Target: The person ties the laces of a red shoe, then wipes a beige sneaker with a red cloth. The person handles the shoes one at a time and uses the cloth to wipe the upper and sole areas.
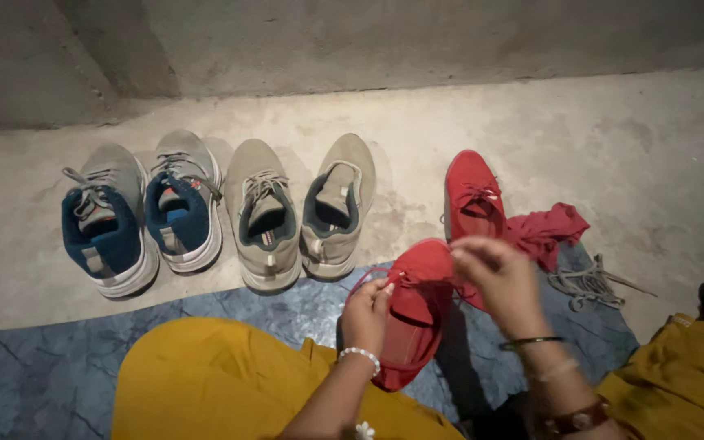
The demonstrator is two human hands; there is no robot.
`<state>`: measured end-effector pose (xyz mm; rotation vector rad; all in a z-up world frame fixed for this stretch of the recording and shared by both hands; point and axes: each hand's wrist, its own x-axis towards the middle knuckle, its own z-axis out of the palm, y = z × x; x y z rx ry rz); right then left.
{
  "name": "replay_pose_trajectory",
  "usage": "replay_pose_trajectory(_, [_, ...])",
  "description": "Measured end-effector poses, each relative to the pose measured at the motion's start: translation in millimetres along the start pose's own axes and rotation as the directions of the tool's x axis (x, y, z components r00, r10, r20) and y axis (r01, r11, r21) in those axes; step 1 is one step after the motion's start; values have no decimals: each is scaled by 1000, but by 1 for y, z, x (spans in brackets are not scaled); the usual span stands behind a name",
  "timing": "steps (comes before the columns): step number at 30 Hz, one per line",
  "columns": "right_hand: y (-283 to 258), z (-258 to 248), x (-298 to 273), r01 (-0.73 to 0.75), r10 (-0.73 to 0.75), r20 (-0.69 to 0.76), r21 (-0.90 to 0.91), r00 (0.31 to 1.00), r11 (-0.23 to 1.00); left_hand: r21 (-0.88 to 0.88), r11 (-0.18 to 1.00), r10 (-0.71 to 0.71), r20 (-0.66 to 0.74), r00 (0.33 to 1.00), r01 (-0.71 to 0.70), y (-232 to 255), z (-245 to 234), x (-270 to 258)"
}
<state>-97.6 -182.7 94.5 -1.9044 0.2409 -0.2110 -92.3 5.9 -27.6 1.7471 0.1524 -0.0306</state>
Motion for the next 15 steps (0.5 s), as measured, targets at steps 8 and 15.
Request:
replay_pose_trajectory(8, [59,37,0,132,-79,183,-299,980,945,21,999,50,8,999,-50,-4,0,1])
replay_pose_trajectory(15, [59,55,0,12,46,147,-372,988,928,-2,1000,9,16,1000,-9,-8,2,3])
